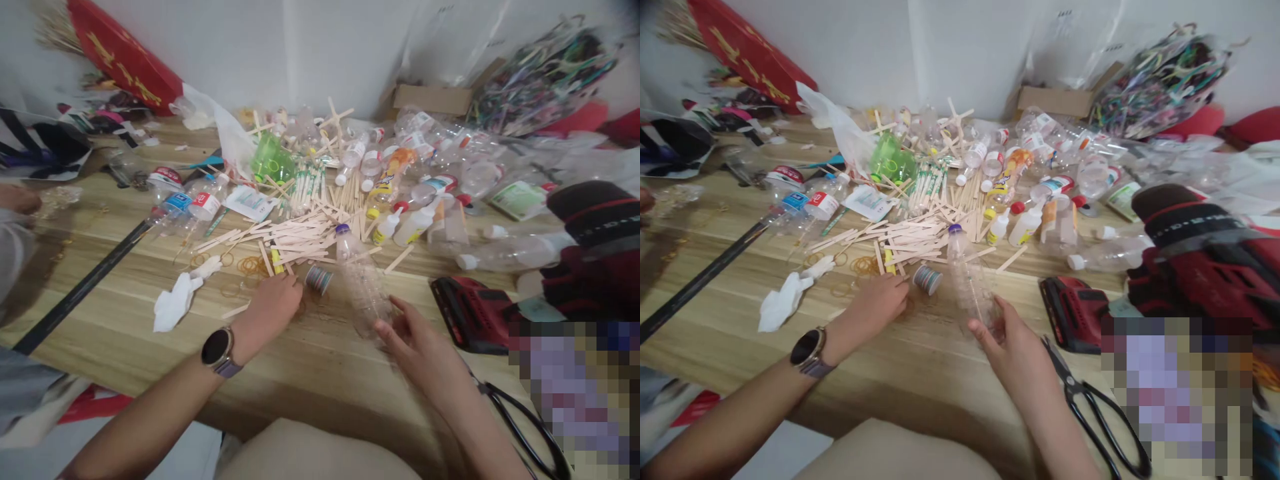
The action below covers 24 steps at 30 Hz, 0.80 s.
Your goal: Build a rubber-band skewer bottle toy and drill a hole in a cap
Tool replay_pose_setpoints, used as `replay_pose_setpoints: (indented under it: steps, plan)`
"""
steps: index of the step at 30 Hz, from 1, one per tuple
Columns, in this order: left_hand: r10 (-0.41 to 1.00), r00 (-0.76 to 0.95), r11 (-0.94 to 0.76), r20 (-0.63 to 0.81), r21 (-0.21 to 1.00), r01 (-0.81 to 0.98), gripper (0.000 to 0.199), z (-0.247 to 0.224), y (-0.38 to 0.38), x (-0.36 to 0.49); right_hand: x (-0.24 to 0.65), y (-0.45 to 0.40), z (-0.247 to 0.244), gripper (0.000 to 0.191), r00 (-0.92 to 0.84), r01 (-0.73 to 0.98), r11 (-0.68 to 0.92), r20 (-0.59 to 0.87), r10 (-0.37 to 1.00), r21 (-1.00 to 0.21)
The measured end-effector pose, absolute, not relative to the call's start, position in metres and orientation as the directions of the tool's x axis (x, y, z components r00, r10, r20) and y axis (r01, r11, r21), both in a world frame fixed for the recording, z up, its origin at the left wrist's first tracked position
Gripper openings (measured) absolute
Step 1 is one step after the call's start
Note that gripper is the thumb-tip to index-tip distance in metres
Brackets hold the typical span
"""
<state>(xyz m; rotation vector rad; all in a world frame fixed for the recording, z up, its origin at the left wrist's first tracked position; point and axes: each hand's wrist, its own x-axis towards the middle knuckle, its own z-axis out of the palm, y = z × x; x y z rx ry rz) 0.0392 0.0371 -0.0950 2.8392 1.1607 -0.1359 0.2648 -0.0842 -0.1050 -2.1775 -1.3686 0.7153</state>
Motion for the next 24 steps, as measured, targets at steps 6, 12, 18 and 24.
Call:
replay_pose_setpoints:
  steps: [6,12,18,24]
  plan:
    - [0.713,0.699,-0.698,-0.061,0.041,0.715,0.019,-0.072,0.013,0.035,0.270,-0.113,-0.090,0.052,0.378,0.821,-0.204,0.240,0.894,-0.533]
    - [0.617,0.775,-0.707,0.139,0.531,0.467,0.013,-0.053,-0.046,0.045,0.238,-0.139,-0.063,0.022,0.043,0.733,0.187,0.318,0.947,-0.655]
    - [0.623,0.773,-0.394,-0.119,0.806,0.442,0.010,-0.065,-0.071,0.065,0.221,-0.160,-0.081,0.021,0.093,0.010,-0.189,-0.187,0.978,-0.982]
    - [0.490,0.654,0.520,-0.576,0.796,0.311,0.013,-0.087,-0.078,0.094,0.236,-0.195,-0.094,0.046,0.131,-0.580,-0.310,-0.462,0.877,-0.753]
